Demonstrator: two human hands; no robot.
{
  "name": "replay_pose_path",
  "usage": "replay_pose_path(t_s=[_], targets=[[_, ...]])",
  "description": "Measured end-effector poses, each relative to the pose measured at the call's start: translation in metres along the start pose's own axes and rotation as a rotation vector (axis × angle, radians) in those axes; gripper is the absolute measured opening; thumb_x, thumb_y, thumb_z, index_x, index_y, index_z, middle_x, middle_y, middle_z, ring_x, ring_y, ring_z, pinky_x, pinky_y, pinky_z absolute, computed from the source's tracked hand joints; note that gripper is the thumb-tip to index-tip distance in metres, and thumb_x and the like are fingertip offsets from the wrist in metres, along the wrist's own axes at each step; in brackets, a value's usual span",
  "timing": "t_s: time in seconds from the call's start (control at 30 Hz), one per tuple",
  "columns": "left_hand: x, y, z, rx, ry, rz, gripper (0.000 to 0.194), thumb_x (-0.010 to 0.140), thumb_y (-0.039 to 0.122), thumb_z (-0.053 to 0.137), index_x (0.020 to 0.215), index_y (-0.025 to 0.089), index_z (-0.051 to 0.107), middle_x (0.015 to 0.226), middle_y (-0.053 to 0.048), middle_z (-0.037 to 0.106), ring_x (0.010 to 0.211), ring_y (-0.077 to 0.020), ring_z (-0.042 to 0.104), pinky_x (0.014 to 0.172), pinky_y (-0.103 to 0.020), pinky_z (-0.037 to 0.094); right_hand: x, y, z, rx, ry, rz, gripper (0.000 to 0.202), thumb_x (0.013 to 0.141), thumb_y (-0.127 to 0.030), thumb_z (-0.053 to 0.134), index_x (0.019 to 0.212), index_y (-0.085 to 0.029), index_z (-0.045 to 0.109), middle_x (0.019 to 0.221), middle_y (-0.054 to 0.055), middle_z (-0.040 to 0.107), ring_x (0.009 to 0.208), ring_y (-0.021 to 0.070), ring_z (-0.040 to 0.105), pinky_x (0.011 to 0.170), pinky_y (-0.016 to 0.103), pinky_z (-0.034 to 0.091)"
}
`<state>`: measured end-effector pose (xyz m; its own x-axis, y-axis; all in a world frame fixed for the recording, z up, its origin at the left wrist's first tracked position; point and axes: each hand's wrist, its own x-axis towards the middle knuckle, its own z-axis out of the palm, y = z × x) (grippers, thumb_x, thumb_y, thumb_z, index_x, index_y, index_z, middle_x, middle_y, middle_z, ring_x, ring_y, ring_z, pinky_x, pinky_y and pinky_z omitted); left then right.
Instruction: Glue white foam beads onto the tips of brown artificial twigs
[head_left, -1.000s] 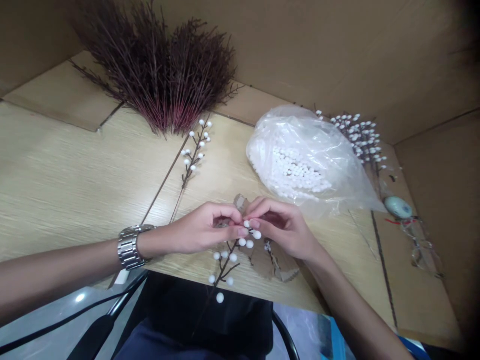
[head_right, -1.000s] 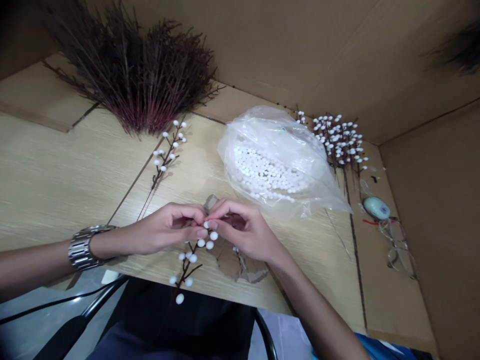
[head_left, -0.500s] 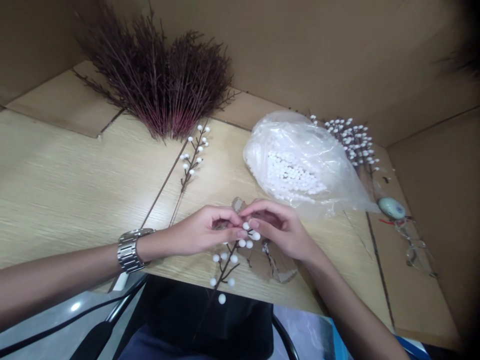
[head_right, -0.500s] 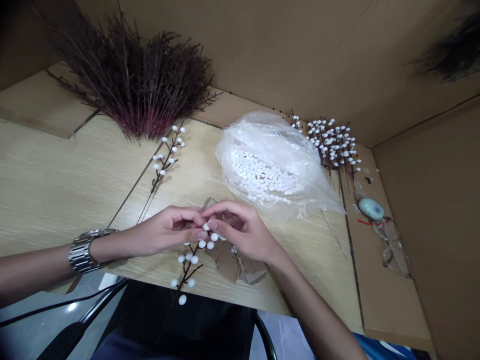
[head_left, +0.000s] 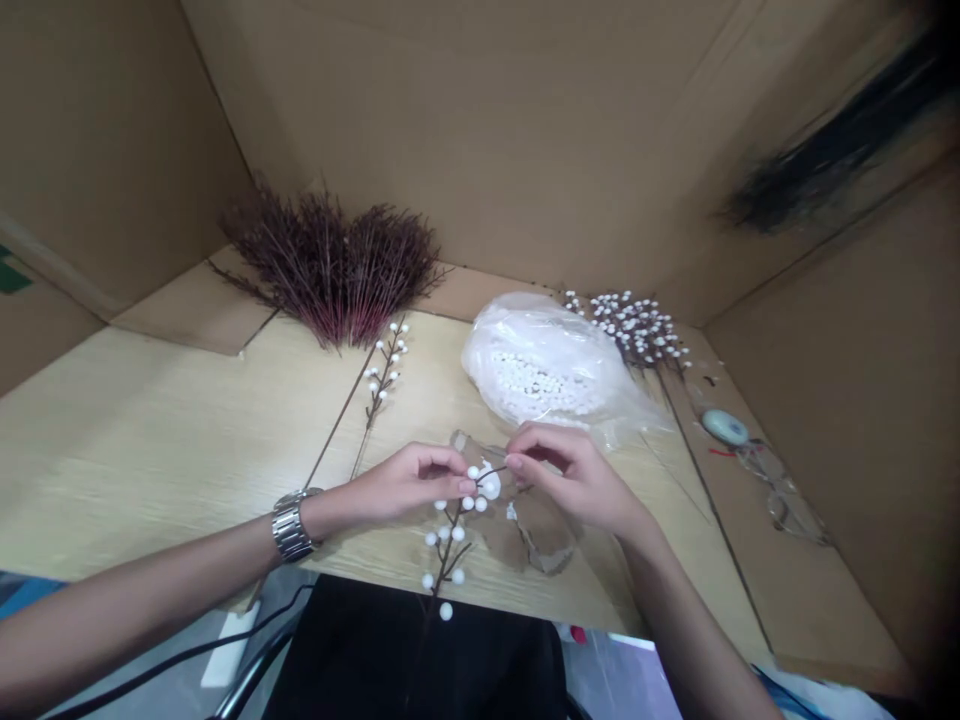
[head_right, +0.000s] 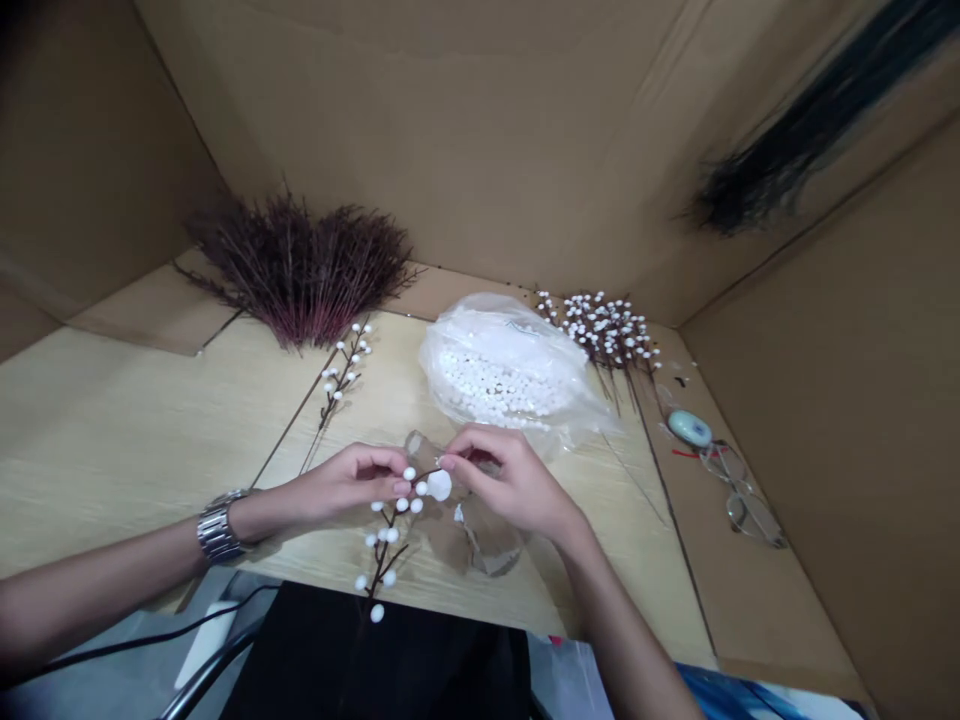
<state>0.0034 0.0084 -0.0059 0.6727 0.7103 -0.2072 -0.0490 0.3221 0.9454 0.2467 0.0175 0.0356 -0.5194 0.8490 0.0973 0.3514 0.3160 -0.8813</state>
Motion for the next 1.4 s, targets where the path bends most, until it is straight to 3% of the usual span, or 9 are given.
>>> replay_pose_path(t_s=[0.17,0.33,0.53,0.73,1.0,1.1,1.2,1.3,1.4], targets=[[-0.008,0.020,0.013,0.076,-0.030,0.055,0.022,0.096,0.035,0.067,0.109,0.019,0.074,0.101,-0.004,0.070,0.093,-0.0178,0.063,0.088,-0.032,0.047,-0.021,-0.028,-0.006,-0.068,0.157,-0.093,0.021,0.097,-0.031,0.061,0.082,-0.019,0.067,0.076,0.002,0.066,0.072,0.0149,0.060,0.067,0.029,0.045],[-0.012,0.023,0.025,0.012,0.183,0.237,0.043,0.102,0.051,0.051,0.133,0.025,0.063,0.090,-0.001,0.056,0.083,-0.0173,0.053,0.079,-0.029,0.046,-0.038,-0.063,-0.020,-0.037,0.305,-0.205,0.022,0.098,-0.032,0.061,0.081,-0.019,0.066,0.074,0.002,0.065,0.069,0.0154,0.060,0.065,0.031,0.046],[-0.038,0.016,0.043,0.365,0.283,0.265,0.055,0.104,0.059,0.034,0.119,0.021,0.071,0.089,-0.003,0.056,0.089,-0.0227,0.053,0.092,-0.037,0.043,-0.054,-0.100,-0.041,0.083,0.500,-0.321,0.022,0.096,-0.034,0.064,0.079,-0.021,0.066,0.068,0.000,0.063,0.064,0.0138,0.059,0.062,0.030,0.047],[-0.058,0.030,0.089,0.582,0.142,0.329,0.036,0.094,0.053,0.062,0.109,0.024,0.076,0.108,-0.009,0.066,0.105,-0.0284,0.059,0.099,-0.040,0.045,-0.066,-0.135,-0.069,0.109,0.718,-0.384,0.024,0.094,-0.037,0.066,0.078,-0.020,0.065,0.067,-0.001,0.062,0.062,0.0126,0.058,0.062,0.029,0.048],[-0.020,0.062,0.126,0.590,0.143,0.398,0.027,0.089,0.044,0.073,0.081,0.021,0.083,0.084,-0.007,0.071,0.086,-0.0257,0.066,0.083,-0.035,0.049,-0.083,-0.109,-0.112,0.161,0.947,-0.264,0.031,0.094,-0.050,0.061,0.094,-0.019,0.067,0.080,0.002,0.064,0.071,0.0154,0.061,0.067,0.029,0.052],[0.001,0.068,0.135,0.547,0.189,0.378,0.026,0.087,0.046,0.075,0.086,0.022,0.085,0.086,-0.008,0.075,0.087,-0.0270,0.067,0.082,-0.036,0.050,-0.109,-0.084,-0.086,0.161,1.011,-0.158,0.034,0.094,-0.053,0.060,0.097,-0.020,0.069,0.078,0.002,0.064,0.071,0.0172,0.060,0.066,0.028,0.052],[0.023,0.069,0.145,0.504,0.222,0.363,0.029,0.087,0.047,0.073,0.091,0.021,0.086,0.088,-0.009,0.078,0.088,-0.0284,0.069,0.081,-0.037,0.052,-0.130,-0.060,-0.028,0.177,0.882,-0.046,0.036,0.089,-0.052,0.066,0.073,-0.020,0.070,0.062,0.001,0.062,0.057,0.0184,0.059,0.053,0.028,0.050],[0.046,0.064,0.156,0.436,0.249,0.343,0.030,0.085,0.047,0.075,0.089,0.020,0.086,0.089,-0.010,0.080,0.090,-0.0287,0.070,0.082,-0.036,0.054,-0.138,-0.038,0.023,0.262,0.790,0.059,0.039,0.090,-0.057,0.062,0.077,-0.021,0.073,0.068,0.004,0.069,0.060,0.0210,0.064,0.054,0.029,0.054],[0.064,0.055,0.161,0.382,0.256,0.311,0.029,0.083,0.047,0.077,0.087,0.020,0.086,0.088,-0.010,0.079,0.087,-0.0277,0.070,0.080,-0.036,0.055,-0.138,-0.017,0.043,0.362,0.801,0.171,0.044,0.086,-0.061,0.063,0.073,-0.021,0.072,0.062,0.005,0.067,0.057,0.0221,0.063,0.053,0.030,0.054]])
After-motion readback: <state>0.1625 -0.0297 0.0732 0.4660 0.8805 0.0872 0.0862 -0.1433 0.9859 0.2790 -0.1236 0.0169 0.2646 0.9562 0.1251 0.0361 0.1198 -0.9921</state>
